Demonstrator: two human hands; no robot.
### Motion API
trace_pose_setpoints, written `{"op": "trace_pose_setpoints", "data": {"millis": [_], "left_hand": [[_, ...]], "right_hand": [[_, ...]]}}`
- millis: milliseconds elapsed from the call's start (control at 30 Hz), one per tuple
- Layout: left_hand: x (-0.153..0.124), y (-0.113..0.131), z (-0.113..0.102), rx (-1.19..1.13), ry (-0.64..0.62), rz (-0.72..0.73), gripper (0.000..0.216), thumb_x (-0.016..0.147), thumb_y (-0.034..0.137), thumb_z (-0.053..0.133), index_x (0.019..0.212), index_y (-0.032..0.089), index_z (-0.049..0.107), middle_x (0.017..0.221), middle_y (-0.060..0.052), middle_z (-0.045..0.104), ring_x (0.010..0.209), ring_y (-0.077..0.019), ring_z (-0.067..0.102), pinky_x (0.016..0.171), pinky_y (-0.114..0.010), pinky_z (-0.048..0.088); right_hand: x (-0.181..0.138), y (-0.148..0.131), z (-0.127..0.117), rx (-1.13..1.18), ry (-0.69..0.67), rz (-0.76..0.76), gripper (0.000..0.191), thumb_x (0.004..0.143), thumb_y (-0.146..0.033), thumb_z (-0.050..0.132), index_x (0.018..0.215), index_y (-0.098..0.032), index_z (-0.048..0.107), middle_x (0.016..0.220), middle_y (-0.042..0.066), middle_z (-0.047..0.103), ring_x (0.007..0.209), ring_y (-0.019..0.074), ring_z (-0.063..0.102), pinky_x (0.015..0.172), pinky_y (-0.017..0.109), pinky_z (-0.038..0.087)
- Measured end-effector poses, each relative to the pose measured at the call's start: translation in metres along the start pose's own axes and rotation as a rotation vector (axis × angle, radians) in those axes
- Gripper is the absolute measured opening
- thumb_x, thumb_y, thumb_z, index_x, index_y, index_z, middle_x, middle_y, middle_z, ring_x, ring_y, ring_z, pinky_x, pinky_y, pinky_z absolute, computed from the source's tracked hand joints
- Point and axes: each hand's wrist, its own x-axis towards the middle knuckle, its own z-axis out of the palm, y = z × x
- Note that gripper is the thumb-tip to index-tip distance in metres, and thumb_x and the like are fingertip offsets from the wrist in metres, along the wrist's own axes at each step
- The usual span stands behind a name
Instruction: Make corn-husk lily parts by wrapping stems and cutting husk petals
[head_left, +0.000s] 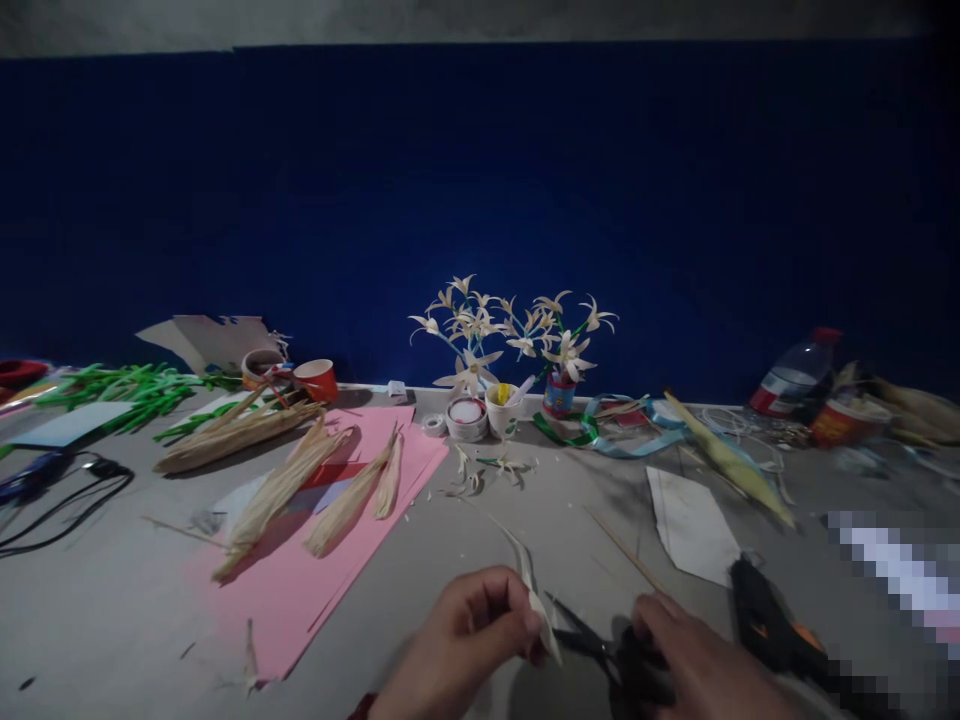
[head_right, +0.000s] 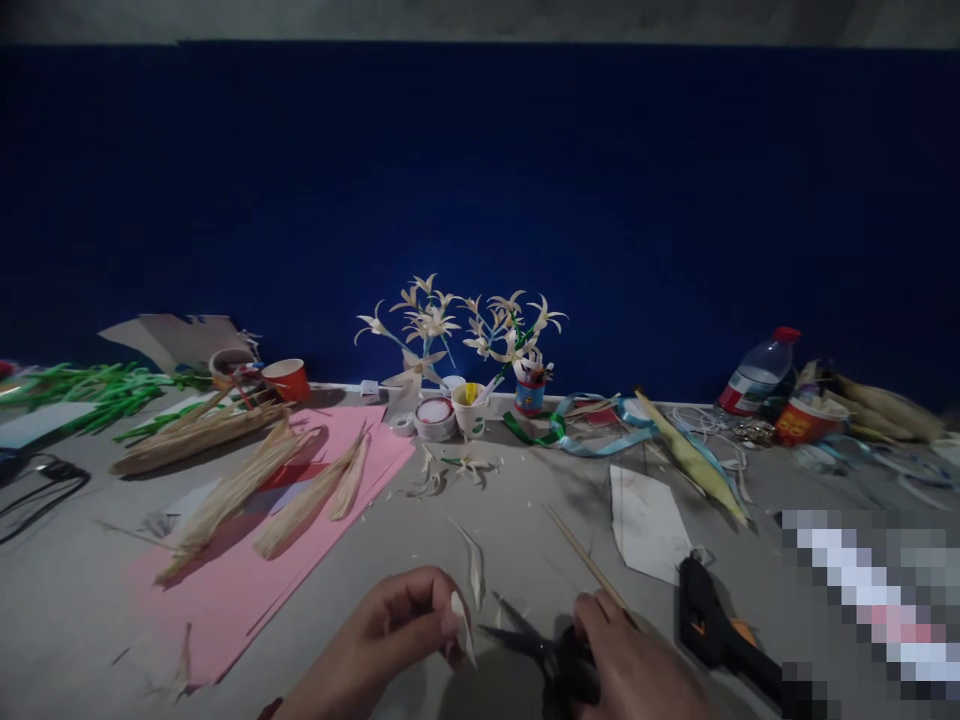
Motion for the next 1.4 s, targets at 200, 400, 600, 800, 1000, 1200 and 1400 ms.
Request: {"op": "trace_pose_setpoints", "data": {"millis": [200,400,600,800,1000,1200,1400], "left_hand": [[-0.004,-0.007,0.003,-0.054,0.014,-0.017,0.035,0.063,0.043,0.08,0.063,0.013,0.062,0.059,-0.003,0.063,0.061,-0.0148,0.056,0.066,-0.027,0.042],[-0.002,-0.018,-0.001,-0.127,0.016,-0.005,0.03,0.065,0.039,0.078,0.064,0.013,0.064,0.058,-0.002,0.063,0.059,-0.0152,0.059,0.063,-0.026,0.043],[-0.005,-0.019,0.0,-0.109,0.021,0.021,0.027,0.067,0.036,0.076,0.062,0.013,0.064,0.057,-0.002,0.063,0.058,-0.0148,0.058,0.063,-0.026,0.042],[-0.005,-0.019,0.0,-0.093,0.002,0.027,0.032,0.067,0.041,0.077,0.061,0.013,0.062,0.057,-0.003,0.063,0.058,-0.0146,0.056,0.062,-0.026,0.041],[-0.004,-0.023,-0.001,-0.061,0.018,0.009,0.035,0.065,0.045,0.078,0.06,0.014,0.061,0.056,-0.001,0.061,0.058,-0.0139,0.054,0.062,-0.026,0.039],[-0.004,-0.028,-0.003,-0.052,-0.014,0.033,0.04,0.066,0.05,0.077,0.063,0.014,0.06,0.057,-0.001,0.06,0.058,-0.013,0.052,0.062,-0.025,0.037],[-0.004,-0.029,-0.003,0.007,0.015,0.059,0.04,0.069,0.051,0.073,0.062,0.014,0.058,0.057,0.0,0.058,0.057,-0.0126,0.049,0.061,-0.025,0.036]], "right_hand": [[0.01,0.0,-0.012,0.034,-0.002,-0.058,0.038,0.056,-0.005,0.055,0.088,-0.025,0.056,0.1,0.004,0.066,0.087,0.0247,0.065,0.069,0.028,0.043],[0.014,-0.007,-0.007,-0.035,0.082,-0.059,0.029,0.058,-0.004,0.053,0.078,-0.025,0.049,0.089,0.001,0.063,0.073,0.0203,0.064,0.062,0.026,0.039],[0.014,0.001,-0.017,0.02,-0.043,-0.158,0.027,0.056,-0.003,0.051,0.073,-0.024,0.05,0.087,-0.001,0.063,0.075,0.0184,0.063,0.061,0.024,0.036],[0.019,0.0,-0.016,-0.014,-0.016,-0.161,0.025,0.057,-0.006,0.053,0.073,-0.024,0.047,0.076,-0.002,0.062,0.069,0.0199,0.061,0.058,0.026,0.029],[0.021,-0.003,-0.017,0.028,-0.064,-0.233,0.028,0.05,-0.003,0.047,0.068,-0.023,0.051,0.075,-0.004,0.062,0.068,0.0153,0.058,0.056,0.022,0.029],[0.025,-0.006,-0.024,0.068,-0.107,-0.224,0.019,0.05,-0.007,0.054,0.062,-0.021,0.058,0.065,-0.004,0.062,0.063,0.0161,0.053,0.053,0.025,0.019],[0.022,-0.024,-0.042,0.257,-0.15,-0.218,0.013,0.068,-0.026,0.067,0.08,-0.022,0.064,0.07,-0.004,0.059,0.065,0.0149,0.052,0.055,0.022,0.032]]}}
